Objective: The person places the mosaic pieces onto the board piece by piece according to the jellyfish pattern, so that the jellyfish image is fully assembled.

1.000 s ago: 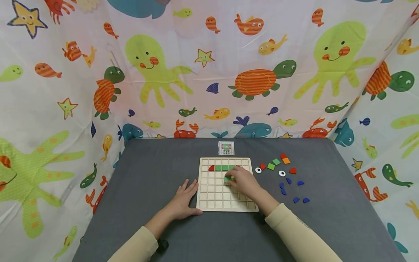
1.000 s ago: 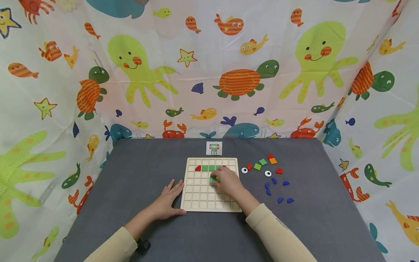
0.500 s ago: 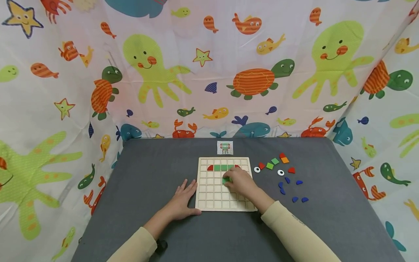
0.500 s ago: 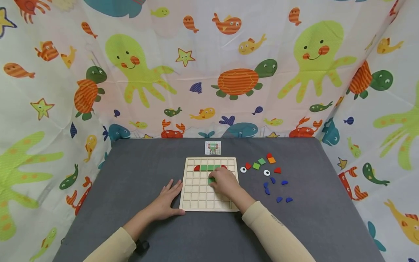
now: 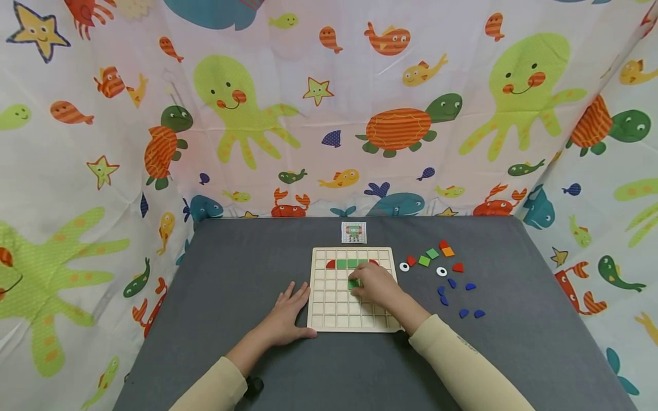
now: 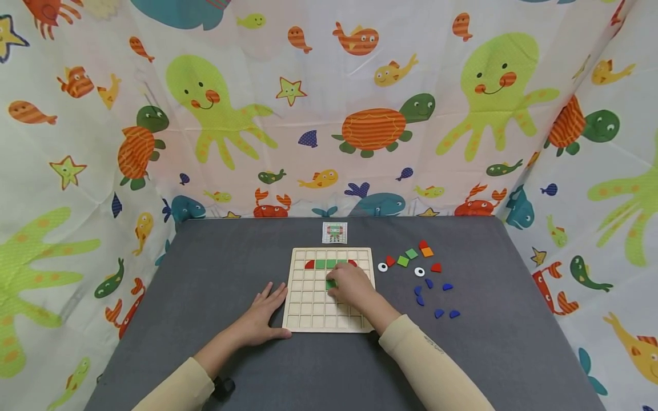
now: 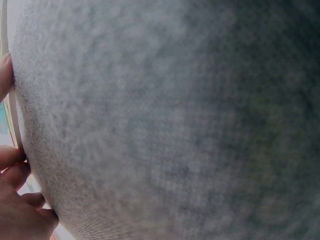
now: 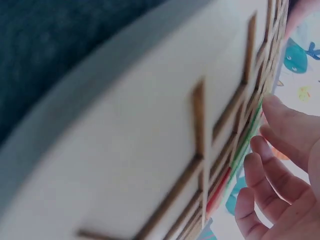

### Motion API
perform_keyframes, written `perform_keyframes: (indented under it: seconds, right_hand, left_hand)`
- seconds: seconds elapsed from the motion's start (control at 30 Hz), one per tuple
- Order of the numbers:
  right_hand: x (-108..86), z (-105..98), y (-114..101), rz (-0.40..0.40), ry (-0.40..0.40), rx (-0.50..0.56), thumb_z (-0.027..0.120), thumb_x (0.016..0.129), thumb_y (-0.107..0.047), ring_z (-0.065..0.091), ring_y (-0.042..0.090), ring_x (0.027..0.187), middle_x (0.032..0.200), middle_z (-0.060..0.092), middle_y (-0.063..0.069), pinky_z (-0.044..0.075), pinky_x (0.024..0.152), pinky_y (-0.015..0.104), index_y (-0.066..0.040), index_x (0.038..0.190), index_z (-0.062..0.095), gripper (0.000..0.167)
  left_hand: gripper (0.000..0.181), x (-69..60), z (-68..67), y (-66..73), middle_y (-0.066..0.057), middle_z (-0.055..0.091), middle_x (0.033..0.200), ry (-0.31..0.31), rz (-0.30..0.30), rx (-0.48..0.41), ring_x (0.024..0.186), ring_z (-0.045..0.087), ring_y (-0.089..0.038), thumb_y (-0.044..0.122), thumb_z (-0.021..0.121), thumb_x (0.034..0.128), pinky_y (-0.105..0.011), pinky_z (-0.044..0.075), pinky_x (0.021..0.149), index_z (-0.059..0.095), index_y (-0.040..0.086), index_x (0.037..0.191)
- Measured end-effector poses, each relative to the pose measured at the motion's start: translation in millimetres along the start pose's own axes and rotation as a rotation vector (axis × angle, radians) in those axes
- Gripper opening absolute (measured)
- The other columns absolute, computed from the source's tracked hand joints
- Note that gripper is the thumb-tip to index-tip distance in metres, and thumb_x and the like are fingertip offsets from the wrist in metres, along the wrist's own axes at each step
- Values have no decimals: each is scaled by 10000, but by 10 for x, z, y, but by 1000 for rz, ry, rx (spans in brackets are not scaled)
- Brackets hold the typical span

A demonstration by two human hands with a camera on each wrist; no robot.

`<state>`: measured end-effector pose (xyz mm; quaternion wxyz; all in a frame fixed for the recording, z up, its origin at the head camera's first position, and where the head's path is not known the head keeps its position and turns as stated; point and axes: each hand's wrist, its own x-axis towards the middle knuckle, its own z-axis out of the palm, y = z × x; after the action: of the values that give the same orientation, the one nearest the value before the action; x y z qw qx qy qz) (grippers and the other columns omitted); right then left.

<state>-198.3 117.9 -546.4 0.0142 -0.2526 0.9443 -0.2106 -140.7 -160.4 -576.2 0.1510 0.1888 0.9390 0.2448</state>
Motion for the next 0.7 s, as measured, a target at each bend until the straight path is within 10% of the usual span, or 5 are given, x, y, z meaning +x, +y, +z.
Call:
perform_keyframes:
  seconds: [0.7]
  right_hand:
    - [-234, -447, 525, 131, 74, 41, 759, 906, -126, 609, 204, 849, 1108, 698, 94, 529, 671, 366, -86, 1175, 751, 272]
  left_hand:
    - [1096, 2, 4, 2, -54, 171, 1695, -7, -1, 9, 1570, 7, -370, 530, 819, 798, -621, 128, 1229, 226, 114, 1621]
